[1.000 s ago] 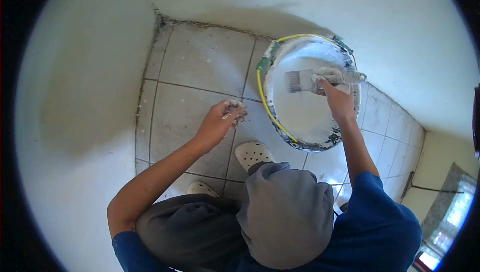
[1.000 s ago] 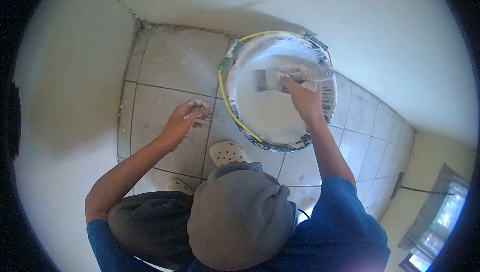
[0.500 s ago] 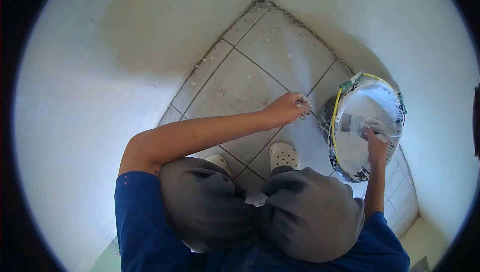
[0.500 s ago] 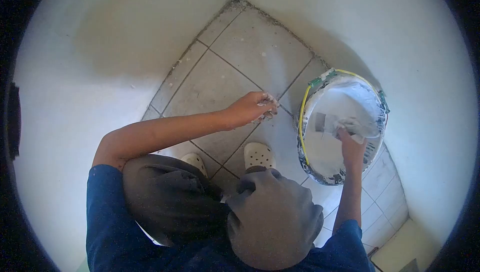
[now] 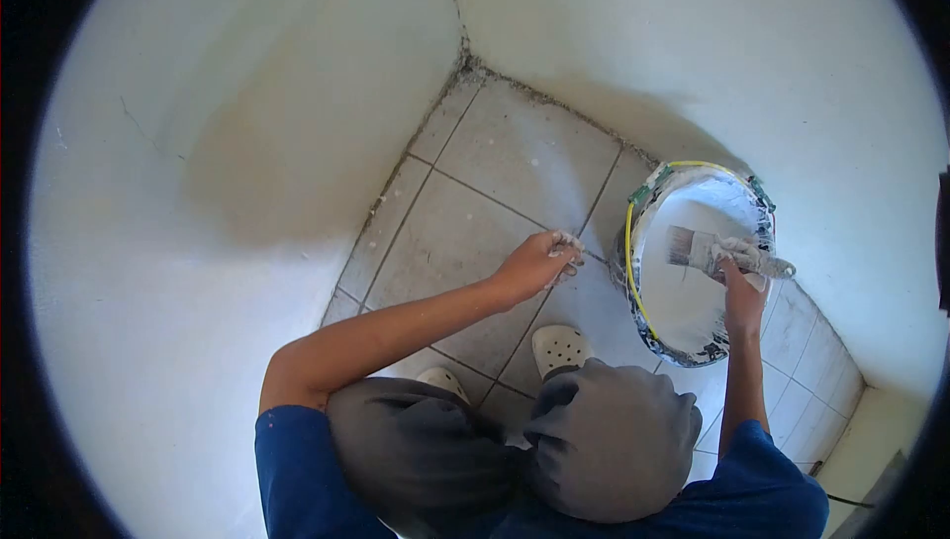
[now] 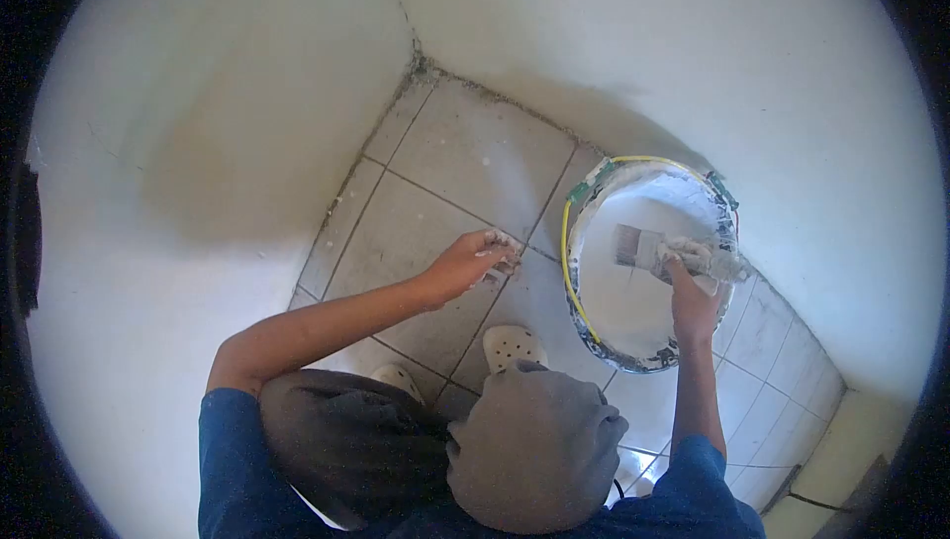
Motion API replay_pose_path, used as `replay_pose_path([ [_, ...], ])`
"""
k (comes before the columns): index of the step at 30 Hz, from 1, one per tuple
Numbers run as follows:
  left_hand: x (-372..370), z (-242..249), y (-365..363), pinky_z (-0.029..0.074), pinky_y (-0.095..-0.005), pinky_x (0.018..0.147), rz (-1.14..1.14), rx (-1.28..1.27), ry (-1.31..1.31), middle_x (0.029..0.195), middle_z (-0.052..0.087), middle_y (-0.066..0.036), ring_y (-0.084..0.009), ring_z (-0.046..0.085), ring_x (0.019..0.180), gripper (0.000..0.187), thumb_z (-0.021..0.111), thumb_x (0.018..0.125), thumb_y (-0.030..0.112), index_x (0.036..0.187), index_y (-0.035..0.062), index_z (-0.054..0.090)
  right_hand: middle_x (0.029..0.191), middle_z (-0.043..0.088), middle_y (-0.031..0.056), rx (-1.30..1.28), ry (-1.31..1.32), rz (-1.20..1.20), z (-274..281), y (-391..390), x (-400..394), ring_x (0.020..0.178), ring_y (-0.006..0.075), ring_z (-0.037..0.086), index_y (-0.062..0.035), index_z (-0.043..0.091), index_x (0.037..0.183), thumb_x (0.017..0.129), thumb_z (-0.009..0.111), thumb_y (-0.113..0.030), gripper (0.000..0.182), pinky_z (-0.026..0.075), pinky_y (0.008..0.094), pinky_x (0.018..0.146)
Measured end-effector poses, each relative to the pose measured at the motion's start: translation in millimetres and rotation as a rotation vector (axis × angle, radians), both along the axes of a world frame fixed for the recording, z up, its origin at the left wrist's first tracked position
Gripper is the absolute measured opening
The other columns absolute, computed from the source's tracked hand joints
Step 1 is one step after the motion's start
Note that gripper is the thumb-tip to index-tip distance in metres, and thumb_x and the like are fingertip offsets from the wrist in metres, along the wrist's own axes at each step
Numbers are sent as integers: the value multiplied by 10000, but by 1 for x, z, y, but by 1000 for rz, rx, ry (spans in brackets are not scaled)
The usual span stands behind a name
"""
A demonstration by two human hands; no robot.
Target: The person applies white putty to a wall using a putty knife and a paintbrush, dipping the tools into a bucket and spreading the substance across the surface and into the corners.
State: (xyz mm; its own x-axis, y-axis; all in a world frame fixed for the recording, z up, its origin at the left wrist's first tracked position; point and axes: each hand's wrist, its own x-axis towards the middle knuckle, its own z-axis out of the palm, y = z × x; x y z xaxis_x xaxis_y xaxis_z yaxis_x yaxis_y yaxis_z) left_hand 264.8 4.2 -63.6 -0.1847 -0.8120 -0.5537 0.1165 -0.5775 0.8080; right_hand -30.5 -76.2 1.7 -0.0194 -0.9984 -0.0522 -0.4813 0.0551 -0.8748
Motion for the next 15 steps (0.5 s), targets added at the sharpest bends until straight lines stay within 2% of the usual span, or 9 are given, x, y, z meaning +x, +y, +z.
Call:
replay_pose_path([
  [1, 0, -1, -1, 462, -249, 610, 5, -17, 2, 968, 633, -67, -134, 604, 846, 271, 498, 907, 227, 1078, 24, 554, 935, 601, 64, -75, 119, 44, 5, 0, 2, 871, 191, 600, 1, 610, 950, 782, 592, 5, 169, 499, 338, 760],
  [4, -3, -2, -2, 461, -249, 604, 19, -44, 13, 973, 631, -64, -134, 605, 846, 273, 500, 906, 227, 1084, 26, 552, 886, 638, 91, -491, 349, 414, 30, -5, 11, 856, 228, 602, -29, 641, 879, 697, 658, 4, 185, 487, 336, 748],
  [7, -3, 3, -4, 462, -252, 621, -7, -58, -4, 983, 632, -66, -140, 608, 854, 275, 503, 904, 226, 1089, 28, 547, 935, 641, 108, -339, 503, 709, 21, -3, 6, 863, 291, 602, -46, 647, 886, 643, 671, 5, 250, 486, 382, 773],
  [8, -1, 6, -3, 464, -255, 636, -17, -64, -14, 988, 631, -68, -143, 608, 862, 274, 503, 903, 224, 1091, 29, 546, 971, 638, 100, -277, 529, 797, 24, -2, 7, 927, 281, 589, -71, 656, 908, 631, 662, -47, 278, 472, 401, 815],
  [11, 0, -4, -1, 467, -277, 696, -19, -72, 2, 1004, 632, -72, -155, 604, 903, 273, 505, 901, 221, 1094, 32, 543, 918, 630, 111, -587, 740, 987, 19, -5, -8, 860, 289, 581, -77, 669, 888, 611, 668, -73, 277, 448, 409, 797],
  [13, 1, 7, 2, 470, -325, 795, -9, -32, 31, 1068, 614, -97, -190, 583, 966, 309, 510, 905, 256, 1134, 48, 517, 920, 628, 94, -622, 799, 854, 19, 0, -22, 857, 282, 558, -95, 675, 889, 608, 678, -72, 282, 447, 406, 781],
  [15, 3, 4, -1, 471, -342, 814, -34, -59, -9, 1125, 589, -115, -208, 576, 996, 380, 524, 905, 272, 1212, 54, 474, 905, 623, 80, -477, 661, 759, 40, 7, -18, 837, 276, 531, -101, 673, 893, 605, 685, -72, 290, 449, 385, 757],
])
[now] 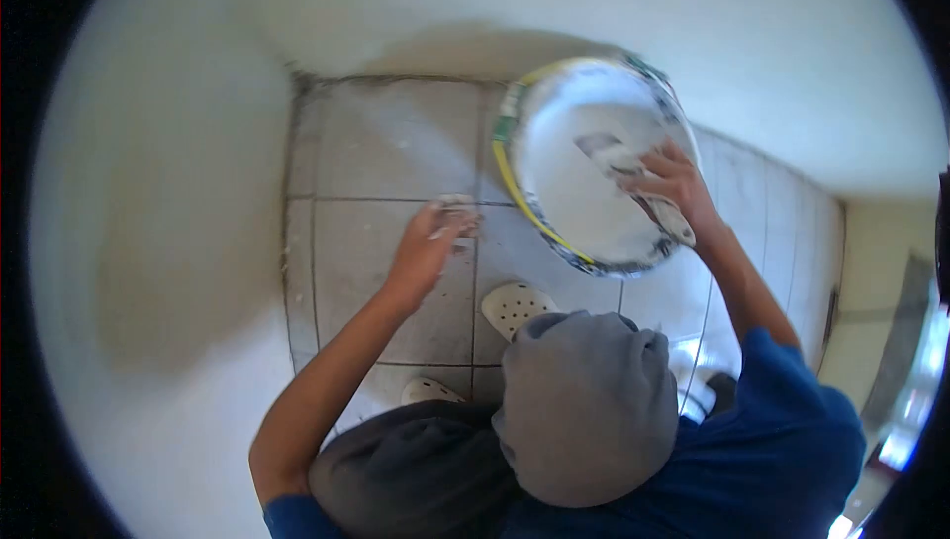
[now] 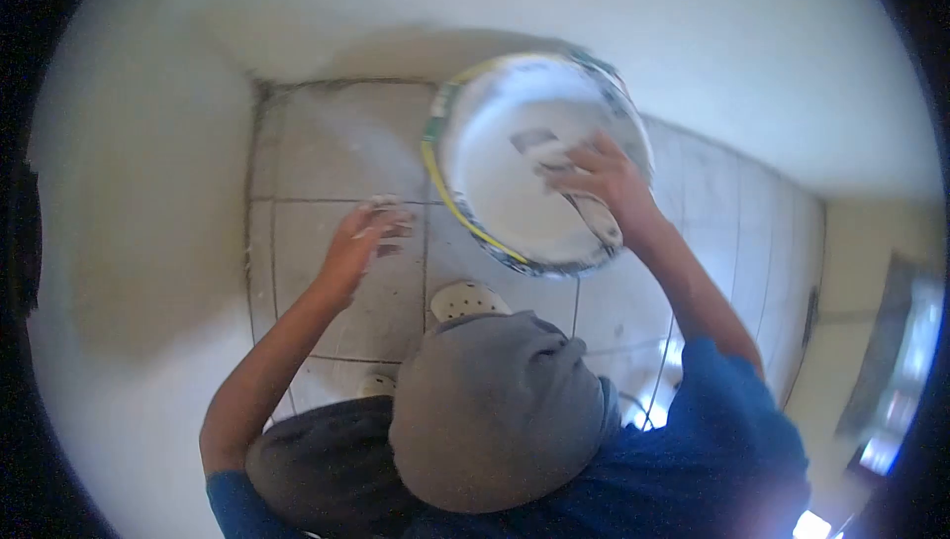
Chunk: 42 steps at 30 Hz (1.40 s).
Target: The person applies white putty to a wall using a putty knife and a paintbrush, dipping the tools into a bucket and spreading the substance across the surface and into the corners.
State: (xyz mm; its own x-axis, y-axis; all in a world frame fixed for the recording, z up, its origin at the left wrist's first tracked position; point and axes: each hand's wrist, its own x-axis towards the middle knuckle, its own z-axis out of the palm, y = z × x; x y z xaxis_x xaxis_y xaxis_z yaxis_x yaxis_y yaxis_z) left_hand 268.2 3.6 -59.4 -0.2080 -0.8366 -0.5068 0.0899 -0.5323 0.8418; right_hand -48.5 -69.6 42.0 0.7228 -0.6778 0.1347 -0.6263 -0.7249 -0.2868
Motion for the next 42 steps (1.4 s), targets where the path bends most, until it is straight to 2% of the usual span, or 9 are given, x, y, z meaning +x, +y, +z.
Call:
replay_pose_path([
  [3, -4, 21, -16, 477, -333, 809, -48, -75, -68, 1171, 562, -126, -209, 568, 1021, 471, 547, 899, 280, 1283, 40, 418, 940, 617, 54, 18, 14, -63, 3, 14, -12, 846, 278, 511, -139, 670, 908, 666, 644, -175, 246, 469, 367, 767],
  [7, -12, 40, -50, 483, -310, 780, -109, -154, -207, 1137, 577, -152, -209, 584, 999, 535, 575, 885, 298, 1282, -20, 407, 895, 634, 53, 89, 43, -202, -3, 26, -23, 822, 253, 567, -111, 675, 885, 693, 679, -63, 198, 494, 343, 729],
  [10, -24, 38, -76, 481, -319, 773, -147, -259, -240, 1089, 595, -179, -218, 593, 989, 523, 586, 877, 277, 1252, -47, 420, 896, 659, 58, 104, -234, -297, -11, 21, -19, 789, 217, 620, -87, 675, 899, 735, 670, -17, 179, 511, 313, 715],
  [15, -38, 33, -80, 471, -333, 786, -123, -391, -244, 1019, 614, -190, -231, 602, 967, 409, 572, 871, 186, 1176, -62, 462, 918, 662, 72, 609, -545, -954, -16, 23, 0, 828, 128, 621, 5, 629, 978, 751, 683, -33, 236, 512, 270, 726],
  [20, -48, 37, -62, 469, -340, 796, 27, -442, -330, 999, 614, -168, -239, 608, 933, 367, 553, 866, 146, 1161, -59, 477, 904, 664, 84, 476, -411, -876, -38, 40, -1, 822, 181, 630, -9, 654, 914, 728, 687, -43, 192, 495, 301, 730],
  [26, -77, 115, -85, 465, -319, 743, 184, 230, 116, 876, 586, -64, -148, 578, 783, 233, 577, 852, 163, 1027, 15, 537, 859, 670, 87, 516, -613, -1088, -45, 62, 18, 783, 213, 637, -41, 675, 869, 697, 691, -73, 176, 485, 306, 722],
  [30, -114, 151, -98, 424, -285, 677, 237, 357, 407, 822, 534, -21, -124, 522, 690, 241, 587, 850, 268, 981, 76, 525, 850, 679, 84, 492, -800, -1375, -42, 77, 42, 782, 200, 645, -42, 681, 853, 693, 693, -89, 167, 487, 299, 720],
  [35, -190, 196, -80, 415, -288, 711, 90, 442, 169, 811, 516, -19, -130, 518, 693, 282, 606, 831, 311, 994, 92, 536, 856, 689, 76, 590, -1130, -1917, -8, 85, 39, 763, 168, 643, -44, 691, 881, 706, 701, -132, 196, 487, 295, 723],
  [42, -203, 198, -104, 439, -258, 546, -101, 355, -175, 701, 493, -8, -108, 505, 604, 247, 586, 837, 299, 934, 74, 571, 845, 685, 60, 704, -1396, -1865, 3, 90, 8, 779, 148, 640, -42, 684, 909, 711, 691, -91, 205, 485, 281, 720],
])
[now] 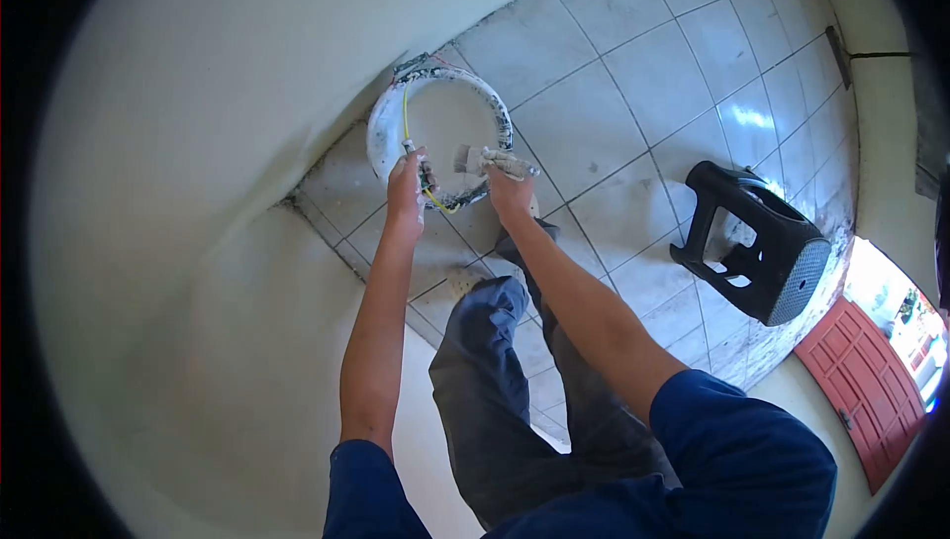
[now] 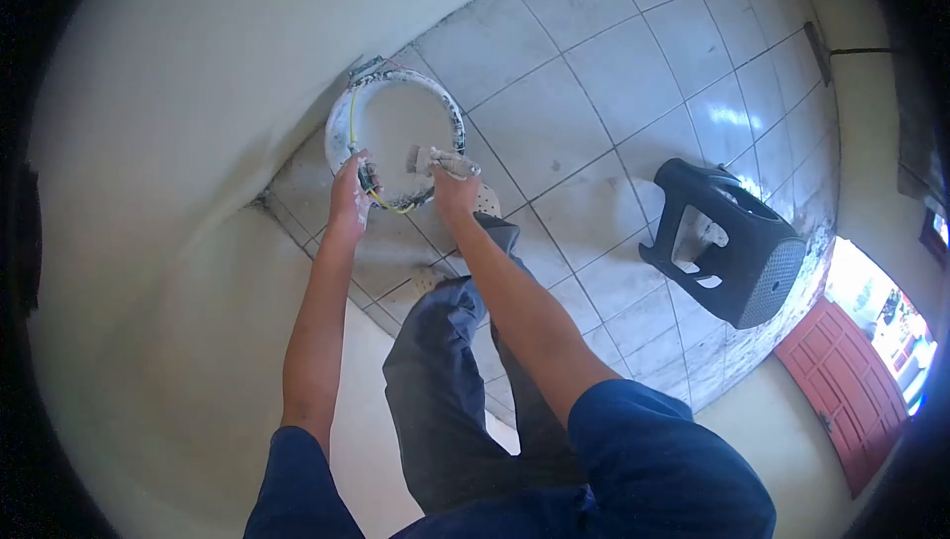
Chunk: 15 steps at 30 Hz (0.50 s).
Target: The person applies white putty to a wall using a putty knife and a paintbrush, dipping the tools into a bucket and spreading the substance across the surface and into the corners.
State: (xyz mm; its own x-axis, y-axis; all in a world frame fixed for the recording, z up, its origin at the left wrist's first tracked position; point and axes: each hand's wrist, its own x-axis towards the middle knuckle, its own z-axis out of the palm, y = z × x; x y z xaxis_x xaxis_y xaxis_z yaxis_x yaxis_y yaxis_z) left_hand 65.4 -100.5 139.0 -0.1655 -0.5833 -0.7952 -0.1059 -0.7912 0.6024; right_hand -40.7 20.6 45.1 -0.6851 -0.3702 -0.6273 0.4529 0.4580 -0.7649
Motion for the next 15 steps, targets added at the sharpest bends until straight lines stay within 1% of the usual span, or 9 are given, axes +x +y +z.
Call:
replay_pose_path([
  [2, 7, -5, 0, 437, -247, 538, 22, 14, 30, 691, 501, -13, -95, 495, 578, 247, 578, 845, 300, 919, 65, 573, 840, 684, 52, 42, 41, 107, -15, 1, -10, 774, 137, 635, -38, 680, 915, 707, 690, -67, 211, 483, 274, 712],
  [5, 25, -20, -5, 453, -313, 548, -170, -218, -378, 695, 549, -25, -155, 514, 555, 284, 571, 856, 317, 894, 36, 562, 837, 684, 49, -200, 33, 71, 3, -10, -33, 767, 120, 627, -33, 675, 917, 702, 690, -63, 218, 477, 265, 701],
  [6, 43, -36, -9, 464, -323, 582, -238, -286, -513, 760, 572, -55, -182, 543, 625, 315, 566, 861, 328, 929, 21, 561, 841, 679, 41, -175, 9, 87, -1, -10, -38, 770, 112, 616, -30, 669, 919, 705, 697, -58, 218, 475, 259, 704],
  [8, 93, -94, -21, 484, -343, 651, -377, -428, -775, 891, 617, -117, -236, 600, 764, 382, 557, 872, 350, 1000, -9, 560, 848, 669, 26, -131, -33, 123, -14, -15, -48, 777, 95, 593, -25, 658, 924, 712, 710, -49, 220, 471, 248, 711],
  [10, 139, -159, -27, 462, -370, 781, -347, -509, -924, 1060, 585, -155, -259, 564, 968, 476, 540, 871, 404, 1116, -4, 531, 877, 667, 57, -124, -45, 185, -19, -18, -59, 835, 130, 595, -37, 661, 913, 672, 732, -63, 253, 464, 277, 761],
  [11, 153, -180, -27, 450, -383, 846, -337, -549, -998, 1144, 569, -174, -271, 546, 1070, 528, 532, 871, 431, 1174, -1, 516, 891, 667, 73, -118, -53, 215, -23, -17, -62, 865, 148, 596, -44, 663, 907, 652, 743, -69, 269, 460, 292, 786],
  [14, 121, -146, -26, 354, -399, 983, 57, 90, -448, 1266, 501, -138, -249, 428, 1233, 613, 506, 858, 502, 1288, 66, 463, 985, 603, 115, -23, 565, 544, -42, -15, -67, 999, 235, 540, -64, 677, 868, 652, 729, -115, 227, 432, 356, 816],
  [15, 124, -153, -24, 353, -411, 977, 92, 110, -354, 1251, 514, -115, -246, 441, 1215, 607, 501, 855, 511, 1283, 81, 469, 1070, 527, 136, -79, 505, 543, -43, -17, -72, 1122, 303, 422, -74, 677, 842, 633, 739, -129, 226, 371, 396, 906],
])
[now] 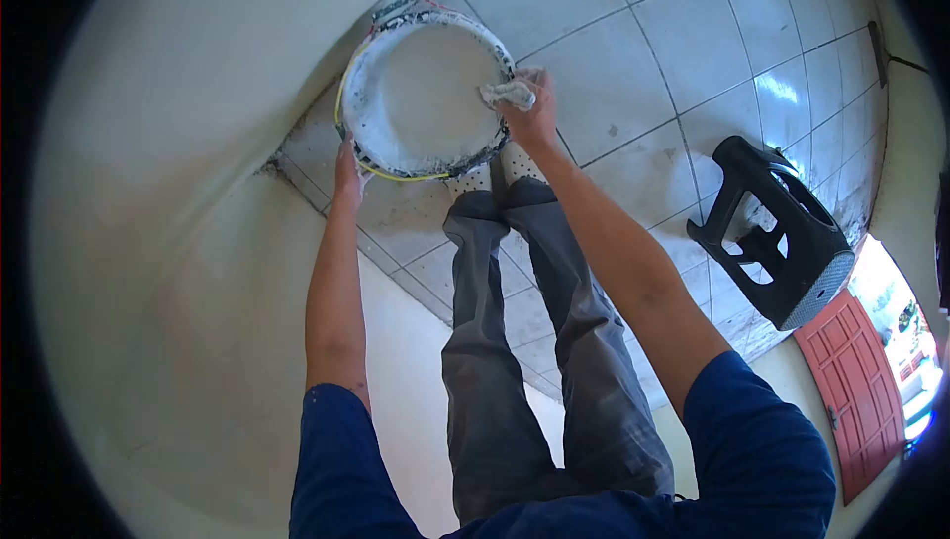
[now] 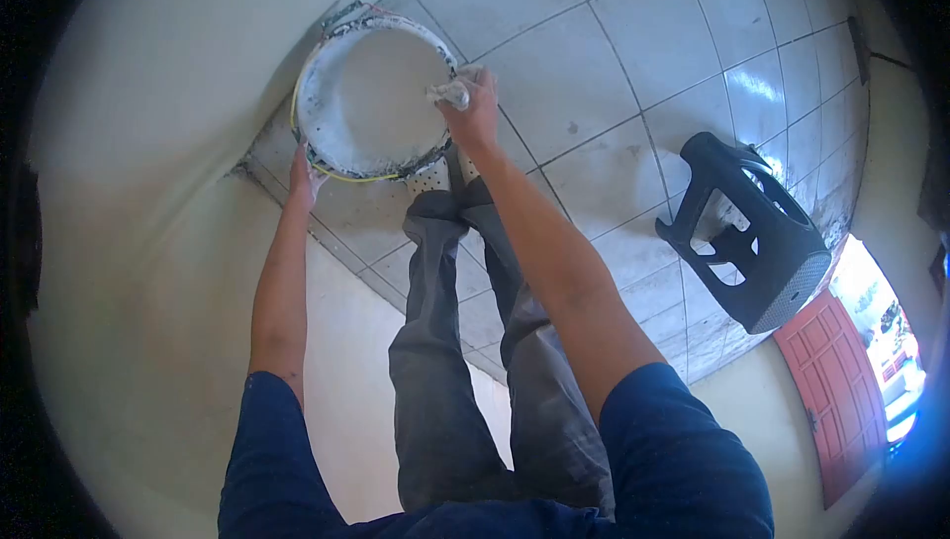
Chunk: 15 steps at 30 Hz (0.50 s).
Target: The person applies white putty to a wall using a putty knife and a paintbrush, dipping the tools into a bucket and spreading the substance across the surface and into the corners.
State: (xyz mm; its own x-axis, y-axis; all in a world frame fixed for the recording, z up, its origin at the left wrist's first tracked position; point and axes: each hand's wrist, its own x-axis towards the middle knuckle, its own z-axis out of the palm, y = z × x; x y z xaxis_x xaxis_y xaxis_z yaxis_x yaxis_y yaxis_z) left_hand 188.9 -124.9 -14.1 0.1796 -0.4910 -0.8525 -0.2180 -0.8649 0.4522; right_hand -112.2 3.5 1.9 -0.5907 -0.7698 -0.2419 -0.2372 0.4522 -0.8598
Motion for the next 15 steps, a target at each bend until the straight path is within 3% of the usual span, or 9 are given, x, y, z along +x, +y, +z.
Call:
replay_pose_path([
  [3, 8, -20, -3, 364, -428, 942, 102, -13, 220, 1208, 548, -57, -234, 479, 1155, 569, 496, 846, 515, 1257, 122, 492, 968, 601, 107, -9, 222, 26, -25, -3, -2, 989, 241, 539, -61, 669, 822, 644, 732, -119, 197, 427, 360, 823],
  [6, 10, -26, -10, 382, -421, 921, 123, -33, 287, 1199, 545, -41, -235, 495, 1115, 520, 490, 843, 469, 1239, 132, 494, 814, 646, 87, 150, -468, -148, -26, -10, -1, 783, 179, 603, -53, 662, 807, 653, 720, -109, 174, 464, 319, 710],
  [9, 1, -16, -20, 364, -434, 974, 128, 37, 297, 1218, 520, -61, -266, 484, 1125, 523, 464, 838, 426, 1255, 112, 463, 701, 653, 71, 186, -320, -167, -16, -17, 2, 631, 140, 594, -50, 661, 811, 668, 705, -103, 159, 469, 293, 621],
  [12, -2, 4, -24, 370, -409, 935, 137, 66, 348, 1136, 549, -49, -254, 506, 1070, 455, 470, 819, 401, 1171, 115, 502, 727, 657, 62, 339, -322, -203, -12, -21, -2, 667, 143, 604, -48, 664, 821, 663, 712, -107, 175, 476, 305, 635],
  [15, -7, 19, -28, 386, -367, 869, 85, 27, 420, 1046, 572, -22, -218, 533, 1000, 369, 485, 808, 385, 1072, 131, 533, 726, 660, 56, 273, -402, -265, -17, -12, -6, 662, 139, 607, -39, 665, 805, 662, 716, -117, 171, 482, 312, 617],
])
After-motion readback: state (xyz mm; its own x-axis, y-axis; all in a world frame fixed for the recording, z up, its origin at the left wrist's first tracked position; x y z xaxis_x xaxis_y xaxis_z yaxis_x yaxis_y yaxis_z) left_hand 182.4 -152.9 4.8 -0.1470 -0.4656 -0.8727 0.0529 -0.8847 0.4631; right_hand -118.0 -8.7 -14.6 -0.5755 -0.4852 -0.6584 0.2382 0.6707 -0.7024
